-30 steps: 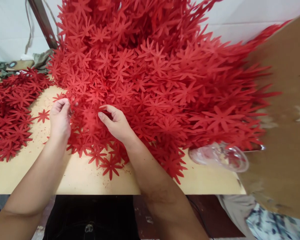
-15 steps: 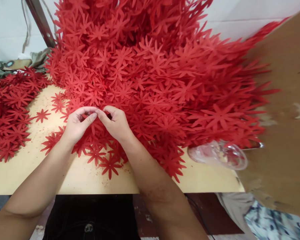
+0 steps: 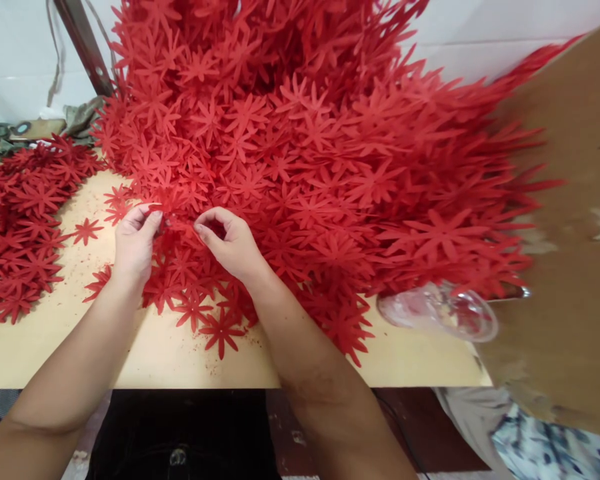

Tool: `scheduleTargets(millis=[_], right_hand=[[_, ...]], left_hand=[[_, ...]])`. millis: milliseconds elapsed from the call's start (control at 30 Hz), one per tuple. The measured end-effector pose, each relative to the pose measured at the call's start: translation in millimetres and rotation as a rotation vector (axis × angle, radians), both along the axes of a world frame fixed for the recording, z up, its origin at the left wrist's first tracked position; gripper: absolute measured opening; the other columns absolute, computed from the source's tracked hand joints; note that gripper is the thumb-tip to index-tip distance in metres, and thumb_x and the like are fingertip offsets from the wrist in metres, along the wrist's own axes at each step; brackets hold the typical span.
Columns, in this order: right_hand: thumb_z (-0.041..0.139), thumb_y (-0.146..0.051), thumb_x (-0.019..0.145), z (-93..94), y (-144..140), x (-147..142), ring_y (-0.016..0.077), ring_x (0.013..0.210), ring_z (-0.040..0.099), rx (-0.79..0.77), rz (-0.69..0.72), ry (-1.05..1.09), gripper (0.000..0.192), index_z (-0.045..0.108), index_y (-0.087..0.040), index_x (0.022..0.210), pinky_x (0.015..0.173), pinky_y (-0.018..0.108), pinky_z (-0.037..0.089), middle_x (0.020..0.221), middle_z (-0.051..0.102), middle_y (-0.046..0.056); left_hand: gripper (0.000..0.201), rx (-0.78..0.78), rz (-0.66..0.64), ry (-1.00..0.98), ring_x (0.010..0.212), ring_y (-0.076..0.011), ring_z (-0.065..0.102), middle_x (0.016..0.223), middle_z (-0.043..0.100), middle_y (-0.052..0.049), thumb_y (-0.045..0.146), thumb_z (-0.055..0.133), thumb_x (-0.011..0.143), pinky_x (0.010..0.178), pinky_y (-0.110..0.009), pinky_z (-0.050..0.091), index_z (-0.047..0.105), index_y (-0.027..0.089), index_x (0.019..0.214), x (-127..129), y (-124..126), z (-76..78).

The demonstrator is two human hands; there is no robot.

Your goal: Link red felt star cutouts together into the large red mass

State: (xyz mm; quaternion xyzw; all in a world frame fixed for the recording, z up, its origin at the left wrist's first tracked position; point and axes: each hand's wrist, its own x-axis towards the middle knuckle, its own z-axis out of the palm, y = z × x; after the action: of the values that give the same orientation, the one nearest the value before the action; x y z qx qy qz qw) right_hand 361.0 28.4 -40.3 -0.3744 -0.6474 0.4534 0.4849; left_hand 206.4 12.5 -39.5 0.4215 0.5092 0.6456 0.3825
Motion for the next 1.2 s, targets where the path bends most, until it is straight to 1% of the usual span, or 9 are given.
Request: scheduleTargets(millis=[100, 200, 333, 433, 533, 667, 867, 1067, 1200], right_hand=[[0.064, -0.048, 0.073, -0.6, 0.0, 0.6, 0.0132, 0.077, 0.054, 0.129, -0.118, -0.076, 0.032, 0.063, -0.017, 0.081, 0.076, 0.03, 0.043, 0.08, 0.058, 0.003], [0.06, -0.053, 0.075, 2.2, -3.2, 0.9, 0.0133, 0.074, 0.05, 0.2, -0.167, -0.134, 0.035, 0.065, -0.018, 0.077, 0.074, 0.031, 0.043, 0.074, 0.052, 0.002], [0.06, -0.06, 0.072, 4.7, -6.9, -0.8, 0.0137, 0.074, 0.049, 0.154, -0.112, -0.151, 0.042, 0.066, -0.018, 0.073, 0.073, 0.031, 0.043, 0.071, 0.051, 0.002], [0.062, -0.06, 0.07, 3.2, -6.0, -2.0, 0.0131, 0.073, 0.051, 0.09, -0.093, -0.104, 0.043, 0.067, -0.018, 0.075, 0.072, 0.031, 0.043, 0.072, 0.054, 0.002], [0.065, -0.058, 0.068, 1.8, -3.3, -1.4, 0.0118, 0.068, 0.05, 0.042, -0.072, -0.044, 0.04, 0.065, -0.018, 0.071, 0.069, 0.03, 0.042, 0.069, 0.052, 0.0], [0.069, -0.053, 0.065, 3.2, -1.6, 0.0, 0.0104, 0.067, 0.049, -0.013, -0.019, 0.056, 0.036, 0.063, -0.017, 0.066, 0.071, 0.029, 0.042, 0.066, 0.05, -0.001], [0.074, -0.047, 0.062, 6.9, -3.2, 0.3, 0.009, 0.068, 0.048, -0.091, 0.023, 0.093, 0.033, 0.06, -0.017, 0.067, 0.072, 0.027, 0.042, 0.07, 0.049, -0.002], [0.077, -0.045, 0.058, 7.7, -2.8, 2.2, 0.0089, 0.069, 0.047, -0.183, 0.111, 0.109, 0.035, 0.058, -0.018, 0.07, 0.069, 0.025, 0.042, 0.071, 0.051, -0.003], [0.077, -0.047, 0.056, 6.8, -2.5, 1.1, 0.0085, 0.067, 0.05, -0.239, 0.11, 0.194, 0.035, 0.059, -0.019, 0.068, 0.07, 0.025, 0.044, 0.07, 0.056, -0.004]], left_hand=[[0.016, 0.042, -0.007, 0.098, 0.07, -0.0098, 0.059, 0.075, 0.066, 0.0, 0.032, 0.067, 0.073, 0.071, -0.024, 0.048, 0.065, 0.018, 0.08, 6.3, -3.8, 3.5], [0.01, 0.129, -0.014, 0.257, 0.078, -0.0106, 0.061, 0.08, 0.067, -0.002, 0.026, 0.066, 0.074, 0.073, -0.023, 0.047, 0.069, 0.017, 0.079, 11.5, -9.0, 6.5], [0.006, 0.242, -0.022, 0.436, 0.08, -0.0111, 0.062, 0.08, 0.067, -0.002, 0.019, 0.066, 0.073, 0.077, -0.024, 0.048, 0.07, 0.018, 0.076, 13.8, -13.7, 7.7], [0.006, 0.238, -0.04, 0.459, 0.078, -0.0114, 0.062, 0.079, 0.068, -0.002, 0.017, 0.065, 0.072, 0.078, -0.025, 0.049, 0.07, 0.018, 0.074, 15.1, -14.8, 7.8], [0.004, 0.162, -0.073, 0.373, 0.077, -0.0119, 0.063, 0.077, 0.069, -0.002, 0.019, 0.067, 0.071, 0.078, -0.025, 0.049, 0.07, 0.017, 0.072, 17.2, -15.0, 9.0], [0.007, 0.034, -0.127, 0.177, 0.073, -0.0109, 0.063, 0.075, 0.071, -0.002, 0.023, 0.068, 0.07, 0.073, -0.024, 0.05, 0.071, 0.017, 0.073, 20.1, -15.4, 11.9], [0.009, -0.044, -0.136, -0.08, 0.065, -0.0072, 0.059, 0.068, 0.069, 0.003, 0.023, 0.073, 0.062, 0.069, -0.02, 0.048, 0.07, 0.017, 0.068, 22.7, -16.6, 13.4], [0.008, -0.129, -0.129, -0.241, 0.06, -0.0047, 0.055, 0.062, 0.066, 0.004, 0.022, 0.073, 0.06, 0.066, -0.019, 0.045, 0.069, 0.017, 0.066, 23.0, -17.3, 17.0], [0.009, -0.176, -0.148, -0.287, 0.055, -0.0044, 0.052, 0.059, 0.065, 0.004, 0.024, 0.072, 0.061, 0.063, -0.019, 0.044, 0.069, 0.017, 0.065, 22.9, -17.1, 19.5]])
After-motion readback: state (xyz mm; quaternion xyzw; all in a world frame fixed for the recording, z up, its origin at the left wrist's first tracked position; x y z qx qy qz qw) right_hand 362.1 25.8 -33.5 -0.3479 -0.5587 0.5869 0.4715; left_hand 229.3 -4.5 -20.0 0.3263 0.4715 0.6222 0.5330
